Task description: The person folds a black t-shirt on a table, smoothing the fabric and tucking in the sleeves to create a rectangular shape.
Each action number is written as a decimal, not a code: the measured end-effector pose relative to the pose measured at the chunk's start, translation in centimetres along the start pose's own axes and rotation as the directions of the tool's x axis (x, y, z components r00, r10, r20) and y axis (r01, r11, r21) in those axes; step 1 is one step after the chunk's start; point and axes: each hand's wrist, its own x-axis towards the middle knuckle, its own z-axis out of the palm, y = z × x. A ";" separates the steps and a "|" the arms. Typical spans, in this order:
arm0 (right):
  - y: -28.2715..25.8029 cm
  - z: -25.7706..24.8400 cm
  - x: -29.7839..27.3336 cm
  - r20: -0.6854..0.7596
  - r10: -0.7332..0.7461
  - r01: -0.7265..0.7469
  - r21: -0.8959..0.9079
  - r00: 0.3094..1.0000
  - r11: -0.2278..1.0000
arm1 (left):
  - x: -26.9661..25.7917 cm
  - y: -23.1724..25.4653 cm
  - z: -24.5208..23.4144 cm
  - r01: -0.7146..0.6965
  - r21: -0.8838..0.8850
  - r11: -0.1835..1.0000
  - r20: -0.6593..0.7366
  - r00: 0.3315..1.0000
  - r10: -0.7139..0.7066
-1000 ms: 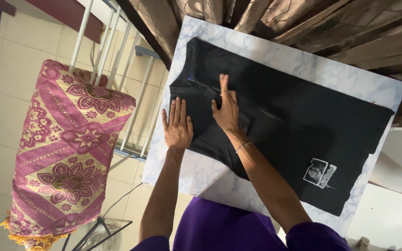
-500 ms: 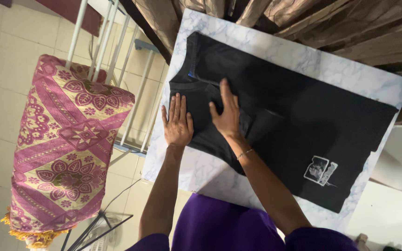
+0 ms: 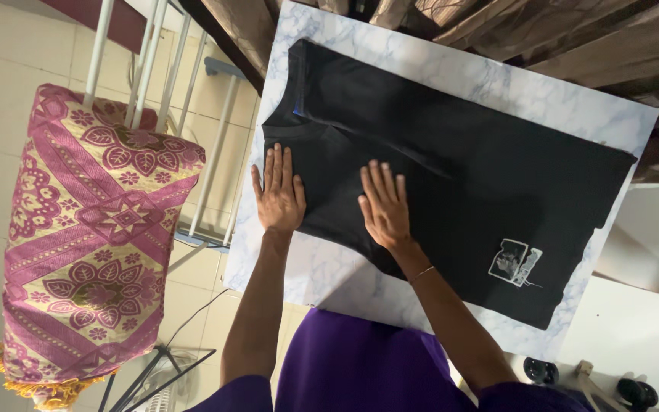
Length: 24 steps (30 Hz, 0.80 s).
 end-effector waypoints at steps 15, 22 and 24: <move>0.4 1.5 -1.4 0.042 0.078 -0.074 -0.081 0.996 0.994 | -0.2 0.0 -0.1 -0.022 -0.004 1.000 -0.016 1.000 0.022; 4.0 1.5 -5.5 -0.074 0.242 -0.247 -0.056 0.967 0.968 | -0.1 0.1 0.0 -0.017 0.019 1.000 -0.013 1.000 0.017; 4.4 1.3 -6.7 -0.045 0.350 -0.353 -0.097 0.936 0.931 | -0.3 -0.1 0.1 -0.029 0.027 0.999 -0.023 0.999 0.029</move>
